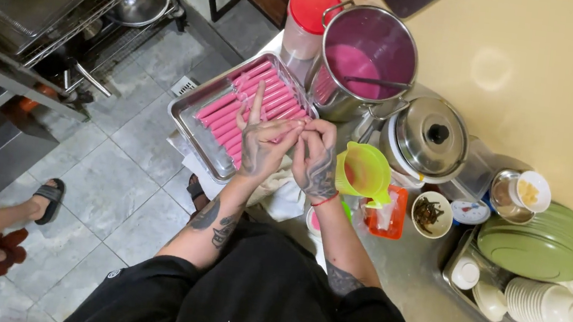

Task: Filling small plastic bags with a pink liquid mixture using a funnel and a pitcher to prepare ice candy.

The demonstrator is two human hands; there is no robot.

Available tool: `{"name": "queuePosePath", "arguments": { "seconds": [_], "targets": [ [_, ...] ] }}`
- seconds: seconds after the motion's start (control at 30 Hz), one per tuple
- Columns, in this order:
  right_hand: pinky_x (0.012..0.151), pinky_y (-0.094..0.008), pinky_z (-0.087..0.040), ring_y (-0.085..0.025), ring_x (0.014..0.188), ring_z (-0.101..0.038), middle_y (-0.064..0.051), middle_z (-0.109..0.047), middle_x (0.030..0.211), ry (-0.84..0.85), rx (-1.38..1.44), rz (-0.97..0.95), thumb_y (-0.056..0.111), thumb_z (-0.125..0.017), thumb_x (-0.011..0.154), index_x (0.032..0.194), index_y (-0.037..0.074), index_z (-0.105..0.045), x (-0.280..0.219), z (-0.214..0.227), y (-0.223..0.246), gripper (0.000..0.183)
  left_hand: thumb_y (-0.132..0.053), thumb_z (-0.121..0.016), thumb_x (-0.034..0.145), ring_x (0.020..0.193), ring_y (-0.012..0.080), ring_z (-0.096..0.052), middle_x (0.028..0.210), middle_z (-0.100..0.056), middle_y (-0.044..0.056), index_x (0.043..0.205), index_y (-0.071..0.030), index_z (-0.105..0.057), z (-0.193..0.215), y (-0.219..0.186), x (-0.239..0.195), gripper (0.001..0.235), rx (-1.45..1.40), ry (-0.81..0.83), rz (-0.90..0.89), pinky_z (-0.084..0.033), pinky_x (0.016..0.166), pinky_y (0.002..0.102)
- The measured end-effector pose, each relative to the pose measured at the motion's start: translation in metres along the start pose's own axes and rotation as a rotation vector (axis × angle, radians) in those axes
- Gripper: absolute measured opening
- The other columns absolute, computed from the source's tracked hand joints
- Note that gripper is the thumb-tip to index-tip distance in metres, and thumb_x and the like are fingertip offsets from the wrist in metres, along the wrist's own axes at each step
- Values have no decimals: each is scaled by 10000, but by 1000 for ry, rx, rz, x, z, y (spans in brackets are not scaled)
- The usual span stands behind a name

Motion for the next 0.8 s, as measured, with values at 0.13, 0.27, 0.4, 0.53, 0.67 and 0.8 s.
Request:
{"name": "queuePosePath", "arguments": {
  "seconds": [0.13, 0.27, 0.4, 0.53, 0.67, 0.8],
  "targets": [
    [1009, -387, -526, -315, 1092, -642, -93, -548, 1076, 3, 43, -42, 22, -604, 944, 884, 2, -653, 4, 15, 9, 80, -197, -846, 871, 1491, 289, -394, 927, -809, 7, 951, -207, -828, -19, 32, -10, 83, 26, 7, -153, -76, 1180, 532],
    [1005, -419, -522, -324, 1074, -665, -93, -531, 1079, 27, 147, -110, 22, -645, 932, 855, 27, -648, 6, 24, 6, 76, -202, -867, 858, 1299, 239, -565, 941, -807, -34, 971, -232, -829, -22, 33, -2, 122, -54, 156, -173, -201, 1153, 414],
    [999, -449, -517, -352, 1051, -684, -105, -531, 1065, 74, 241, -197, 13, -693, 930, 849, 4, -655, 2, 30, 6, 90, -261, -826, 909, 1504, 314, -379, 933, -806, -35, 960, -224, -829, -28, 49, -8, 63, -62, 272, -315, -14, 1172, 571],
    [988, -483, -510, -377, 1027, -669, -115, -519, 1065, 85, 288, -274, 38, -711, 925, 854, 5, -663, -7, 31, 8, 92, -237, -819, 919, 1490, 320, -406, 942, -810, -44, 953, -223, -834, -27, 39, -10, 39, -42, 331, -368, -4, 1180, 554],
    [1048, -456, -459, -288, 1071, -639, -104, -476, 1125, 179, 478, -484, 86, -724, 951, 887, 10, -664, -43, 20, -21, 116, -236, -810, 909, 1433, 352, -485, 958, -807, -56, 947, -233, -834, -31, 51, -24, 45, -133, 430, -364, -58, 1172, 572],
    [1091, -456, -421, -260, 1118, -619, -92, -473, 1176, 312, 582, -638, 122, -737, 946, 895, 38, -695, -71, 15, -37, 107, -236, -817, 889, 1441, 336, -485, 981, -806, -70, 930, -235, -832, -33, 57, -37, 43, -258, 566, -326, -20, 1170, 568]
  ]
}}
Point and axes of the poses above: each hand's wrist, its own x-axis towards the middle knuckle, its own z-axis out of the back of the hand, y = z × x, the point moved 7 cm from there along x, towards the middle knuckle
